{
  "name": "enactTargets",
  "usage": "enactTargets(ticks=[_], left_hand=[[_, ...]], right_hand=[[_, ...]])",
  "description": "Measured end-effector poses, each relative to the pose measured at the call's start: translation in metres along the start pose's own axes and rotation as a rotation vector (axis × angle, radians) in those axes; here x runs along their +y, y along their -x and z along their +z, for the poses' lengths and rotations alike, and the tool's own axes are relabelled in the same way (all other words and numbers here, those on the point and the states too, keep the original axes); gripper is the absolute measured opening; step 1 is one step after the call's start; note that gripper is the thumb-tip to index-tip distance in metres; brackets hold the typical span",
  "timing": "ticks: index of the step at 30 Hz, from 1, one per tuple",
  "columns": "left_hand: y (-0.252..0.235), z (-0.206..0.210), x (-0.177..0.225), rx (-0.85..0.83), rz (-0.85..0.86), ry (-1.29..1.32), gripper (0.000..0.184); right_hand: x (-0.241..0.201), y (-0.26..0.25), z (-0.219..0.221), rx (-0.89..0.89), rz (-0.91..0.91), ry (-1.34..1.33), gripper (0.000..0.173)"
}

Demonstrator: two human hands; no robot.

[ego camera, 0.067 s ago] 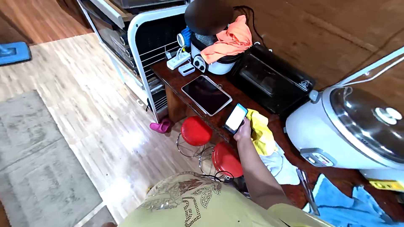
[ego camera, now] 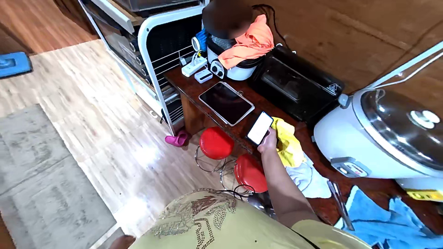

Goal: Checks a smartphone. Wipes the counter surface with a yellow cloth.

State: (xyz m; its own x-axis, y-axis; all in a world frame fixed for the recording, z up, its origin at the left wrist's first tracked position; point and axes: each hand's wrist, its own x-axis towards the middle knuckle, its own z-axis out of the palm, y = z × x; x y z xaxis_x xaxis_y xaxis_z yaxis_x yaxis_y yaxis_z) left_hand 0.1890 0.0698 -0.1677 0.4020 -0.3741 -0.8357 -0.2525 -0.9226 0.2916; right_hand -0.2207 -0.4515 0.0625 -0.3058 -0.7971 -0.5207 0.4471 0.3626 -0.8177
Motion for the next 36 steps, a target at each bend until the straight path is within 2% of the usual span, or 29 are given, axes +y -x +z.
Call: enactTargets(ticks=[2, 5, 10, 14, 21, 23, 27, 29, 32, 36], left_hand=[[-0.006, -0.034, 0.018, 0.105, 0.169, 0.041, 0.040], [0.017, -0.076, 0.081, 0.123, 0.021, 0.223, 0.041], [0.008, -0.099, 0.088, 0.091, 0.000, 0.155, 0.040], [0.003, -0.095, 0.076, 0.035, -0.004, 0.064, 0.040], [-0.055, -0.064, -0.004, -0.040, 0.017, -0.101, 0.040], [-0.059, -0.063, -0.010, -0.037, 0.042, -0.126, 0.040], [-0.019, -0.081, 0.038, -0.024, 0.023, -0.063, 0.038], [-0.002, -0.086, 0.062, -0.003, 0.011, -0.030, 0.038], [0.009, -0.083, 0.083, -0.011, 0.006, -0.019, 0.039], [0.013, -0.071, 0.098, -0.024, 0.015, -0.017, 0.040]], right_hand=[[0.002, 0.008, 0.004, 0.014, -0.003, -0.022, 0.050], [0.007, 0.017, 0.008, -0.025, -0.033, 0.008, 0.050], [0.010, 0.024, 0.011, -0.079, -0.088, 0.041, 0.050], [0.008, 0.029, 0.009, -0.030, -0.088, -0.003, 0.047], [0.011, 0.024, -0.004, 0.157, -0.144, 0.088, 0.042], [0.012, 0.015, -0.013, 0.150, -0.121, 0.110, 0.042], [0.018, 0.000, -0.031, 0.112, -0.081, 0.218, 0.041], [0.017, -0.008, -0.037, 0.071, -0.049, 0.166, 0.041], [0.012, -0.015, -0.038, 0.029, -0.041, 0.137, 0.044], [0.014, -0.016, -0.035, 0.058, -0.109, 0.261, 0.046]])
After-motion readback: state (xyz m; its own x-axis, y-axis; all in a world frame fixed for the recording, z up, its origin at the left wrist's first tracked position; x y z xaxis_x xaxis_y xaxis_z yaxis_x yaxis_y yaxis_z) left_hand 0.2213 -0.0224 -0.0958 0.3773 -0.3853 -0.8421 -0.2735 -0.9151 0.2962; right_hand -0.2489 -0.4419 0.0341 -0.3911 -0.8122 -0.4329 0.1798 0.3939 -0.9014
